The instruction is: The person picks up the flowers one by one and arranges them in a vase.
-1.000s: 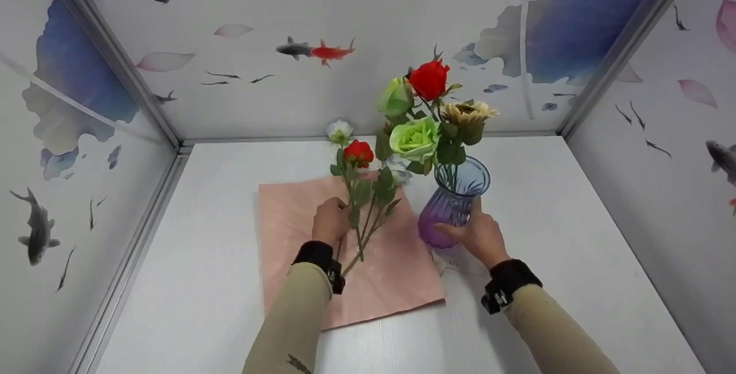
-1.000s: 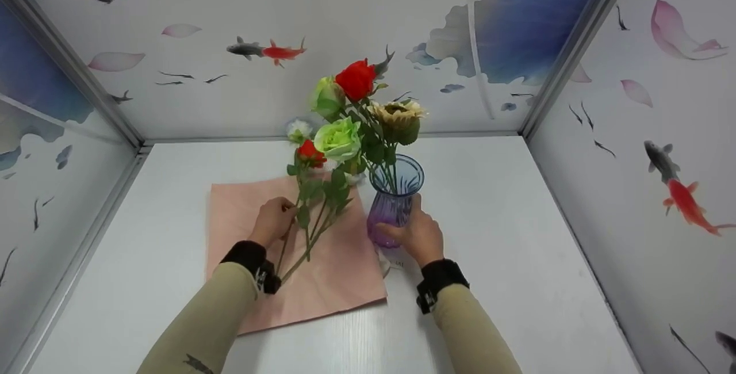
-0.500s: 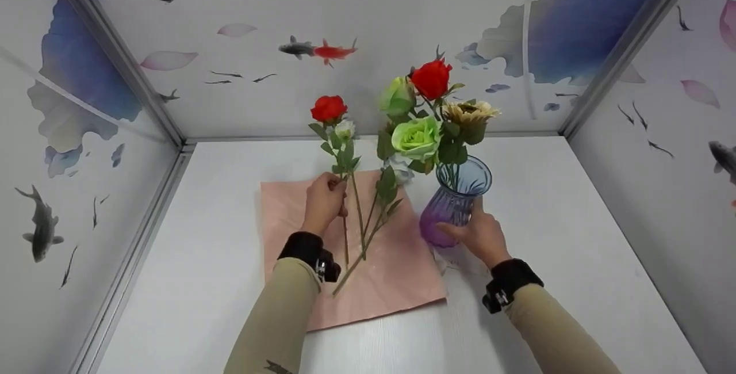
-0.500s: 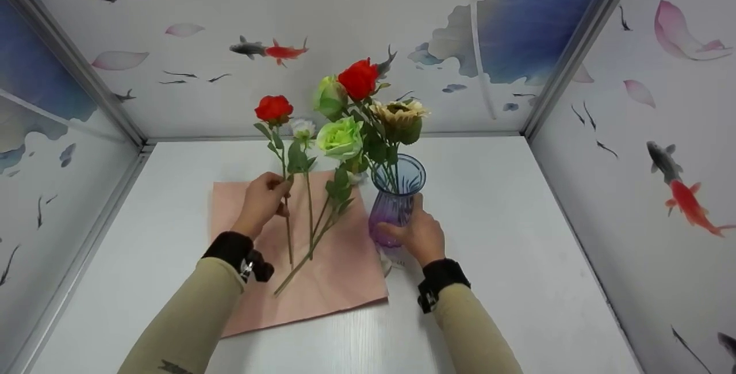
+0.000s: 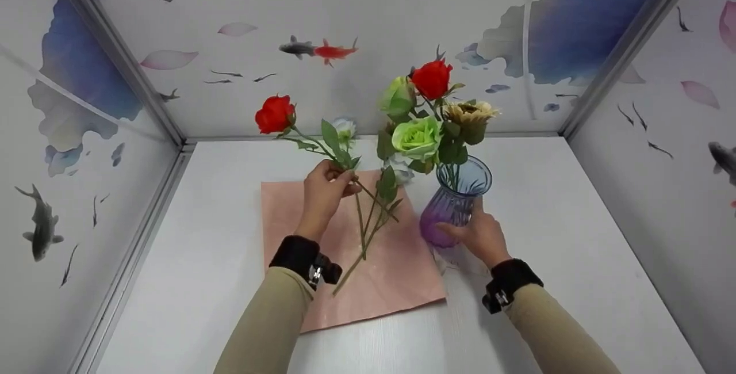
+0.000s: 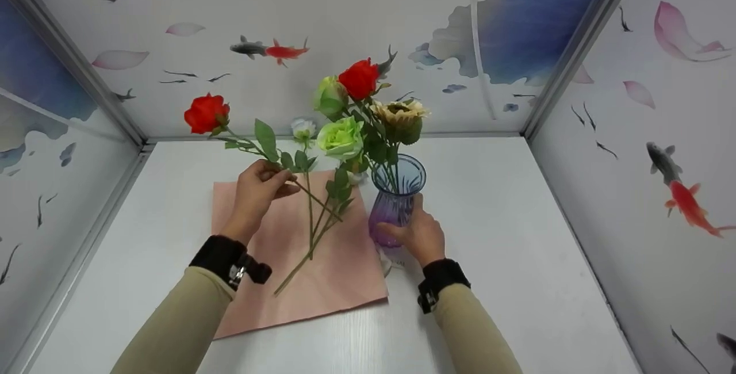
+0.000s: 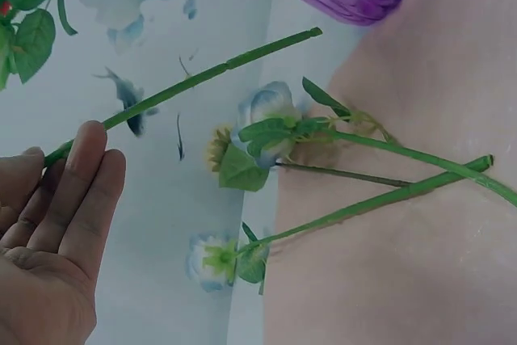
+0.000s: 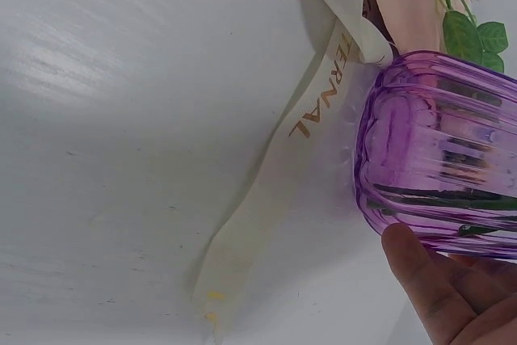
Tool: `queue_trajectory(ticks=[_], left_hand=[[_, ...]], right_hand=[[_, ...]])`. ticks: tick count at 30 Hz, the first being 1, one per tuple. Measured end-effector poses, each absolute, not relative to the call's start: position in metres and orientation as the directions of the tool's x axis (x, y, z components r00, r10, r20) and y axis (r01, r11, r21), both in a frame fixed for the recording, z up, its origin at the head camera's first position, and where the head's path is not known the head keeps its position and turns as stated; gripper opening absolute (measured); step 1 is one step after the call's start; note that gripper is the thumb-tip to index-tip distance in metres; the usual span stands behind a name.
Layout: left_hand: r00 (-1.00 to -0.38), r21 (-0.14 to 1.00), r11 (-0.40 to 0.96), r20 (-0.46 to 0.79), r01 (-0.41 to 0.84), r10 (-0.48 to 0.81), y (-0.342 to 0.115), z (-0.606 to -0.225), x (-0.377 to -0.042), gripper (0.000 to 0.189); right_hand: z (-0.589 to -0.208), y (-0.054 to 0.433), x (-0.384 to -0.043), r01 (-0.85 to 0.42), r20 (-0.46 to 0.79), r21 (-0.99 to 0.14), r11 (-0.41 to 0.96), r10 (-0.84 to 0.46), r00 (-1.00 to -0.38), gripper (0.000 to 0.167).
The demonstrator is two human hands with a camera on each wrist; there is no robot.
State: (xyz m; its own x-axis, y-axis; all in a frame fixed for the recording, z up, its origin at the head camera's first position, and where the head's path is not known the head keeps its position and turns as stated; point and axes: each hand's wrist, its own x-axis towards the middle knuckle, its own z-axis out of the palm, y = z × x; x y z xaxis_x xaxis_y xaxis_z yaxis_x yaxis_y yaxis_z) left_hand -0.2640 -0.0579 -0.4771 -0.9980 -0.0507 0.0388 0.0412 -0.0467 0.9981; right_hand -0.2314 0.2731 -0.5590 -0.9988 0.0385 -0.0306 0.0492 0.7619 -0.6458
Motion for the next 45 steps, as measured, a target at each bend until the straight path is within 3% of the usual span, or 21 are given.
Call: queue_trajectory(ticks=[23, 41, 45], left_hand=[[-0.962, 0.915, -0.296, 0.267, 0.272, -0.059, -0.023, -0.444, -0.218, 0.022], [-0.928, 0.885, -0.278, 0.352, 0.373, -0.122, 0.0, -0.427, -0.207, 0.016], [-0.908, 0.885, -0.213, 0.386, 0.414, -0.163, 0.001, -0.424, -0.209, 0.019]], right_hand=[[-0.56, 0.273, -0.231, 0.047, -0.02, -0.647, 0.761, 0.045, -0.999, 0.13], [-0.562, 0.274, -0.231, 0.046, -0.021, -0.637, 0.769, 0.042, -0.999, 0.132], [-0.561, 0.273, -0.231, 0.042, -0.012, -0.637, 0.769, 0.045, -0.999, 0.13]])
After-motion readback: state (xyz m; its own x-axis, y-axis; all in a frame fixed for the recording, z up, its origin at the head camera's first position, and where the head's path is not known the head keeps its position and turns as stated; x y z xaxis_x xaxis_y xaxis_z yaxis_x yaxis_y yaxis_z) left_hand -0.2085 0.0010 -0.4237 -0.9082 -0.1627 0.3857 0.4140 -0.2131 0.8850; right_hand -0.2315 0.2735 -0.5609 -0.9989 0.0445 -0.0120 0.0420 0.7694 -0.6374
